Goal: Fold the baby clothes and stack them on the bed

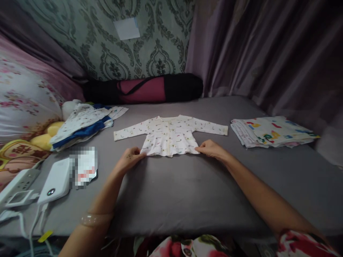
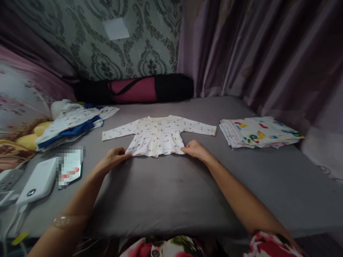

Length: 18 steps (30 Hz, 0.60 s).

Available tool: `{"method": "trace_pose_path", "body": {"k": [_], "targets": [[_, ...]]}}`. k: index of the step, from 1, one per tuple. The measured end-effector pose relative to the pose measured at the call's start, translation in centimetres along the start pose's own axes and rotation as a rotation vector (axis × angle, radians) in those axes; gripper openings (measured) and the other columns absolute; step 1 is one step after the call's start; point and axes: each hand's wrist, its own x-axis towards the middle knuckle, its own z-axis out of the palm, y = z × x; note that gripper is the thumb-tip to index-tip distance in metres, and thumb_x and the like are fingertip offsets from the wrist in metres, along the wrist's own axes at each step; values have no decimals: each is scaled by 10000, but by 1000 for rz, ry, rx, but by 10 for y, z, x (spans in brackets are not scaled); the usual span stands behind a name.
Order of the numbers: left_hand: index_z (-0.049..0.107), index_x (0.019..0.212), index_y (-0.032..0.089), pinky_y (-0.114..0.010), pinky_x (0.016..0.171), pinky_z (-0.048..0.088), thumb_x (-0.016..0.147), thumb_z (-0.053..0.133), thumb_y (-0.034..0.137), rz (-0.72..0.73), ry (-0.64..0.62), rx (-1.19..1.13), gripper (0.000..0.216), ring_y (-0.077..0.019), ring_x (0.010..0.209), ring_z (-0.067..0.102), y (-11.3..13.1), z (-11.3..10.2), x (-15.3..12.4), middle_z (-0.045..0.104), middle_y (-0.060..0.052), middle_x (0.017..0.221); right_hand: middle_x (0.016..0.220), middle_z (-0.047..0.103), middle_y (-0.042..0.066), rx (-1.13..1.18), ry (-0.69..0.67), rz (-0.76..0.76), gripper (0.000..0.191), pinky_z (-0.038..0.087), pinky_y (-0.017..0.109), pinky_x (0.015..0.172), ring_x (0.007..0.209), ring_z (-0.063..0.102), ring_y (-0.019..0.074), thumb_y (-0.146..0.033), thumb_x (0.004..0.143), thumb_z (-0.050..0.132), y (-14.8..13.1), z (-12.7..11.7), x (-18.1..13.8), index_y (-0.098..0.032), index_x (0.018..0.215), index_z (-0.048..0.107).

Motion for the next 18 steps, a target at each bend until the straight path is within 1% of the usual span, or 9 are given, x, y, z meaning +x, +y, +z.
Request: {"method": "trace_pose_path", "body": {"k": [2, 4, 7, 10, 12, 14, 16, 18], "targets": [[543, 679, 187, -224, 476, 293, 600, 602, 551, -46, -9, -47, 377, -115, 499, 452, -3, -2, 1, 523, 32, 536, 411, 374, -71, 28, -14, 15, 292, 192, 210, 405, 393, 317, 66, -381, 726, 606, 3, -5, -1, -178, 530, 530], [527, 665, 193, -223, 459, 290, 597, 609, 527, -77, -53, -71, 350, -111, 469, 444, -7, -3, 3, 510, 34, 509, 397, 366, -74, 12, -34, 17, 289, 193, 210, 402, 385, 321, 69, -384, 721, 614, 5, -9, -1, -180, 534, 530], [524, 633, 192, -228, 451, 299, 597, 625, 498, -70, -115, -65, 324, -109, 452, 442, -10, -5, 6, 504, 33, 498, 394, 373, -71, -54, -38, 2, 272, 208, 212, 405, 386, 348, 77, -380, 725, 605, 8, -9, 3, -180, 550, 546], [540, 608, 186, -231, 455, 307, 569, 676, 508, -70, -142, -47, 351, -111, 457, 446, -8, -8, 8, 523, 25, 499, 422, 423, -53, -147, -12, -63, 272, 221, 215, 417, 406, 396, 84, -392, 730, 593, 14, -7, 9, -171, 572, 577], [566, 609, 179, -230, 453, 294, 551, 703, 564, -88, -179, -71, 412, -107, 460, 441, -4, -13, 8, 551, 13, 518, 454, 472, -37, -206, -6, -96, 287, 233, 219, 426, 425, 432, 92, -415, 743, 580, 18, -5, 11, -168, 600, 602], [598, 613, 171, -230, 446, 271, 575, 666, 664, -109, -215, -105, 499, -99, 447, 417, -3, -17, 9, 563, 1, 524, 511, 538, -19, -247, 14, -114, 291, 259, 222, 445, 467, 483, 107, -429, 763, 566, 19, -4, 12, -170, 645, 627], [611, 595, 169, -237, 441, 249, 621, 575, 751, -123, -216, -117, 583, -95, 425, 382, -3, -19, 11, 531, 0, 482, 600, 609, 3, -277, 65, -140, 279, 289, 225, 475, 539, 534, 124, -427, 782, 560, 16, -3, 10, -176, 699, 650], [592, 554, 177, -244, 442, 238, 646, 518, 780, -126, -192, -110, 614, -96, 409, 351, -4, -19, 15, 466, 13, 426, 697, 660, 27, -298, 132, -168, 282, 310, 232, 510, 610, 568, 140, -429, 813, 543, 8, -1, 7, -184, 749, 668]]}}
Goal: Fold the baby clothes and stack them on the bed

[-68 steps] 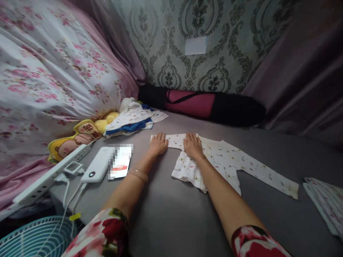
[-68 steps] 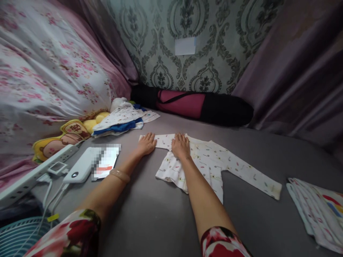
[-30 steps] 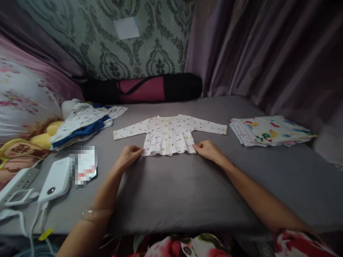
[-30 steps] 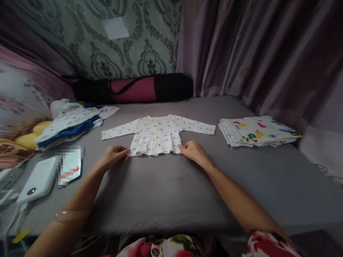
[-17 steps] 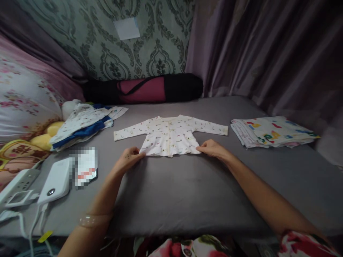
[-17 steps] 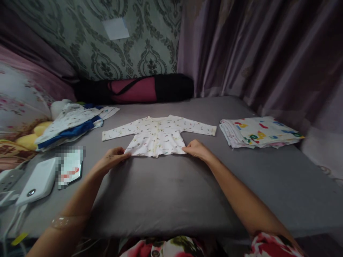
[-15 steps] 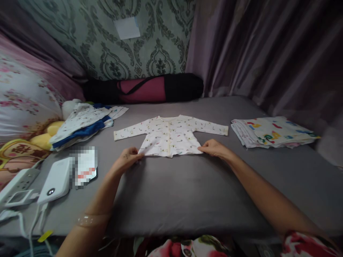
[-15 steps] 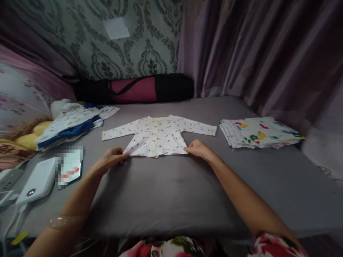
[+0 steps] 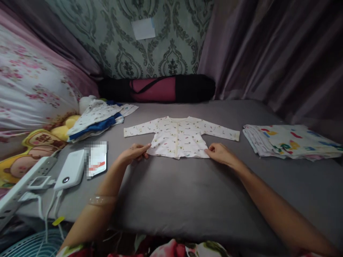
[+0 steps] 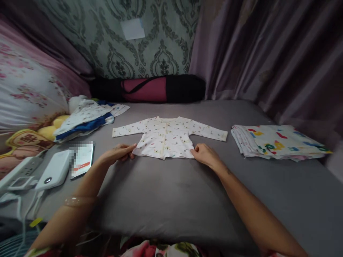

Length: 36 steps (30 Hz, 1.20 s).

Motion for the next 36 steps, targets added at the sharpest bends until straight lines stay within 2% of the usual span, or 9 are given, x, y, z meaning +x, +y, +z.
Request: {"method": "trace_pose_path", "body": {"k": [6, 10, 18, 21, 23, 26, 30, 33, 36], "targets": [[499, 529, 202, -248, 450, 223, 669, 550, 697, 9, 115, 19, 517, -106, 410, 344, 10, 9, 14, 405, 31, 399, 856, 705, 125, -99, 99, 116, 457, 367, 278, 604, 810, 643, 230, -458, 931, 365, -28, -2, 7, -173, 822, 706], [520, 553, 196, -249, 463, 236, 709, 531, 610, -10, 222, 83, 443, -116, 434, 353, 19, 17, 25, 373, 39, 410, 976, 701, 164, -117, 109, 180, 444, 418, 308, 696, 922, 649, 268, -453, 939, 369, -36, 1, 11, -157, 950, 699], [647, 749, 180, -256, 605, 357, 756, 557, 461, 139, 336, 439, 296, -209, 742, 578, 4, 12, 30, 644, -63, 742, 999, 690, 159, -185, 140, 139, 345, 434, 348, 743, 944, 644, 293, -372, 940, 415, -37, 7, -1, -144, 1108, 612], [642, 790, 192, -272, 617, 361, 805, 530, 482, 122, 394, 601, 312, -246, 807, 601, 14, 11, 20, 672, -94, 818, 973, 691, 129, -145, 110, 112, 350, 428, 328, 750, 939, 636, 270, -439, 924, 440, -28, -4, 12, -177, 1000, 660], [634, 837, 194, -277, 630, 369, 852, 490, 467, 194, 457, 663, 309, -248, 832, 604, 30, 18, 14, 678, -98, 864, 996, 682, 107, -126, 180, 65, 324, 421, 306, 773, 970, 620, 245, -424, 926, 446, -20, -11, 24, -193, 976, 668], [629, 897, 198, -267, 686, 400, 904, 447, 367, 474, 384, 636, 248, -210, 858, 605, 62, 48, 13, 680, -74, 928, 1134, 623, 82, -160, 317, -57, 231, 412, 282, 811, 1036, 586, 215, -287, 919, 476, -11, -15, 39, -209, 1067, 635], [630, 922, 193, -256, 775, 440, 915, 435, 251, 788, 127, 581, 203, -180, 902, 596, 100, 112, 22, 652, -68, 968, 1180, 563, 83, -253, 315, -122, 265, 421, 295, 805, 1006, 589, 210, -214, 933, 416, -9, -9, 49, -216, 1118, 607], [613, 937, 166, -309, 873, 438, 926, 416, 238, 855, 183, 597, 210, -205, 964, 565, 115, 157, 30, 620, -101, 993, 1180, 547, 93, -324, 286, -139, 305, 421, 306, 804, 998, 588, 213, -188, 954, 339, -10, -6, 52, -204, 1115, 598], [558, 1065, 150, -386, 945, 414, 918, 456, 308, 869, 299, 616, 238, -244, 1048, 518, 117, 186, 37, 580, -128, 1081, 1190, 536, 100, -377, 255, -165, 331, 417, 308, 802, 981, 585, 209, -157, 960, 294, -7, -10, 55, -191, 1147, 566]]}}
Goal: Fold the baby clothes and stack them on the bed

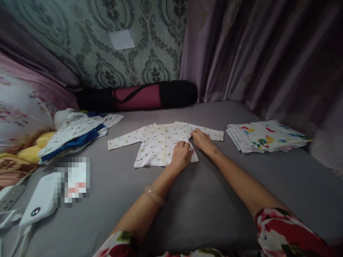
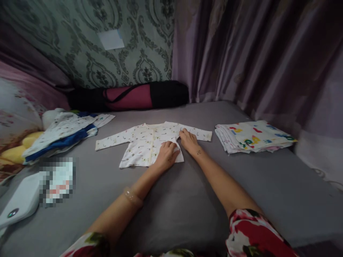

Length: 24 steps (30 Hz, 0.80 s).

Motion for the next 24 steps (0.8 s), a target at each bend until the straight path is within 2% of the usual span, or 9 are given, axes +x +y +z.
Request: {"method": "trace_pose_path", "body": {"k": [4, 9, 13, 16, 18, 20, 22, 24], "targets": [[465, 1246, 123, -425, 1000, 388, 918, 459, 392, -28, 20, 65, 425, -274, 1155, 477, 2, 17, -2, 521, -156, 1241, 1198, 532, 120, -40, 6, -56, 337, 405, 305, 815, 1010, 557, 213, -117, 952, 289, 9, -3, 6, -171, 1175, 536], [378, 1380, 67, -466, 1126, 242, 974, 291, 410, 38, -31, 162, 538, -314, 1374, 308, 3, 25, -8, 382, -184, 1465, 1175, 558, 132, -60, 64, -126, 324, 395, 304, 852, 1079, 512, 229, -103, 941, 309, 16, -2, 9, -152, 1128, 568], [326, 1416, 12, -459, 1149, 199, 975, 219, 479, 96, -72, 165, 652, -315, 1414, 235, 16, 29, -15, 310, -215, 1503, 1155, 591, 133, -20, 51, -58, 339, 384, 328, 912, 1112, 504, 244, -93, 921, 326, 12, -3, 9, -147, 1113, 601], [319, 1418, -6, -460, 1146, 201, 953, 229, 550, 87, -98, 128, 730, -324, 1414, 233, 32, 29, -20, 305, -232, 1500, 1184, 593, 158, 7, 66, -6, 367, 355, 371, 975, 1150, 494, 264, -88, 908, 313, -8, -5, 14, -122, 1117, 613], [335, 1410, 3, -463, 1147, 194, 948, 257, 546, 111, -127, 101, 717, -318, 1406, 256, 41, 28, -24, 345, -230, 1479, 1303, 540, 159, 85, 50, -75, 392, 314, 361, 1036, 1229, 451, 247, -128, 927, 301, -28, -2, 20, -113, 1216, 565], [365, 1390, 10, -462, 1153, 174, 951, 294, 501, 170, -172, 80, 662, -306, 1395, 282, 48, 25, -28, 391, -226, 1452, 1455, 410, 144, 186, -33, -143, 449, 249, 356, 1100, 1343, 344, 237, -235, 961, 288, -47, 5, 25, -103, 1361, 445], [395, 1368, 19, -456, 1161, 153, 959, 304, 438, 250, -215, 58, 592, -289, 1387, 301, 52, 21, -35, 419, -219, 1433, 1544, 259, 141, 245, -128, -137, 558, 163, 390, 1146, 1424, 191, 252, -373, 978, 253, -61, 13, 28, -82, 1451, 314], [411, 1353, 29, -438, 1166, 149, 963, 308, 443, 339, -243, 4, 578, -276, 1378, 320, 54, 12, -45, 435, -214, 1421, 1568, 177, 141, 252, -164, -120, 632, 92, 423, 1163, 1448, 94, 257, -455, 975, 208, -67, 20, 28, -79, 1480, 251]]}}
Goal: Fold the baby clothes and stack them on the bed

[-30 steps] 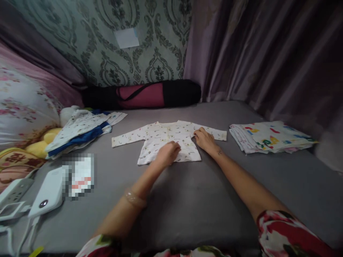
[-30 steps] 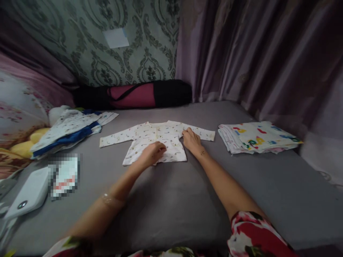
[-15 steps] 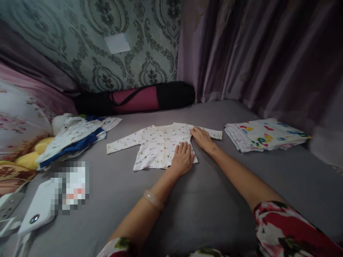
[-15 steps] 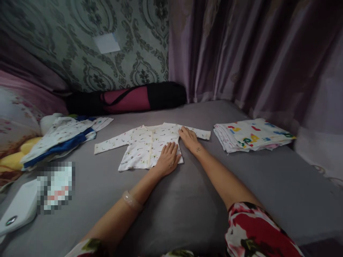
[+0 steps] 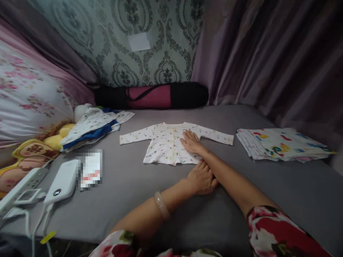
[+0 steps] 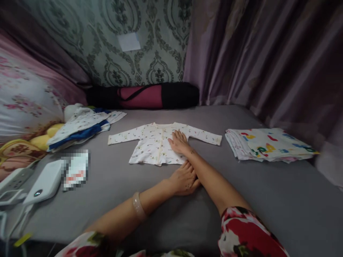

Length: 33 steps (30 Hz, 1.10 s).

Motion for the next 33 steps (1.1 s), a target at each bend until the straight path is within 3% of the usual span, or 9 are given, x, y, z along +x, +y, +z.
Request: {"method": "trace_pose_path", "body": {"k": [4, 7, 9, 11, 16, 20, 26, 30, 33], "targets": [[380, 1380, 38, -376, 1148, 227, 929, 380, 547, 195, -54, -214, 679, -267, 1383, 318, 3, -29, -29, 419, -207, 1438, 1576, 141, 126, -49, 32, -79, 652, 54, 449, 1165, 1451, 77, 245, -496, 963, 196, 4, 7, -10, -119, 1493, 242], [502, 1299, 127, -313, 1016, 397, 963, 354, 479, 230, -140, -428, 508, -230, 1239, 505, -7, -60, -49, 573, -143, 1305, 1576, 140, 120, -73, 48, -157, 632, 77, 464, 1162, 1449, 89, 246, -492, 963, 212, 6, 7, -25, -147, 1490, 266], [599, 1161, 178, -271, 879, 466, 979, 332, 437, 114, -109, -512, 414, -190, 1019, 624, -22, -76, -62, 679, -88, 1098, 1574, 143, 128, -87, 43, -216, 618, 90, 472, 1161, 1448, 97, 248, -478, 967, 230, 6, 7, -39, -149, 1488, 274], [638, 1053, 191, -253, 803, 475, 976, 345, 405, -68, 13, -494, 371, -169, 889, 634, -42, -86, -75, 694, -66, 983, 1569, 156, 137, -94, 26, -269, 600, 95, 486, 1160, 1446, 107, 250, -454, 975, 236, 6, 6, -56, -143, 1486, 275], [667, 913, 210, -249, 733, 455, 931, 402, 342, -560, 265, -251, 296, -163, 787, 607, -106, -91, -113, 686, -44, 865, 1560, 193, 131, -41, -70, -383, 584, 130, 506, 1160, 1442, 124, 250, -455, 976, 284, -2, -8, -105, -163, 1481, 294], [680, 909, 189, -249, 741, 440, 889, 427, 284, -943, 388, -135, 271, -176, 791, 613, -147, -88, -128, 696, -52, 847, 1526, 303, 124, 50, -117, -387, 550, 190, 430, 1168, 1425, 214, 212, -434, 983, 284, -23, -21, -117, -143, 1437, 388], [698, 894, 166, -248, 742, 427, 863, 460, 264, -1063, 375, -153, 260, -184, 825, 621, -168, -78, -119, 708, -62, 867, 1560, 143, 183, 67, -60, -374, 663, 152, 423, 1177, 1447, 97, 235, -452, 986, 239, -60, -4, -101, -17, 1486, 205], [706, 880, 158, -258, 723, 424, 856, 463, 279, -1115, 375, -152, 273, -197, 832, 625, -179, -77, -126, 713, -79, 877, 1548, 183, 200, -7, -73, -442, 683, 153, 450, 1173, 1441, 123, 277, -473, 977, 281, -67, 11, -117, -2, 1470, 249], [708, 847, 159, -262, 713, 425, 847, 466, 282, -1172, 392, -159, 272, -205, 841, 630, -192, -81, -131, 714, -87, 871, 1524, 277, 191, -45, -18, -503, 627, 217, 443, 1149, 1421, 213, 277, -458, 972, 332, -67, 9, -130, -45, 1443, 335]]}}
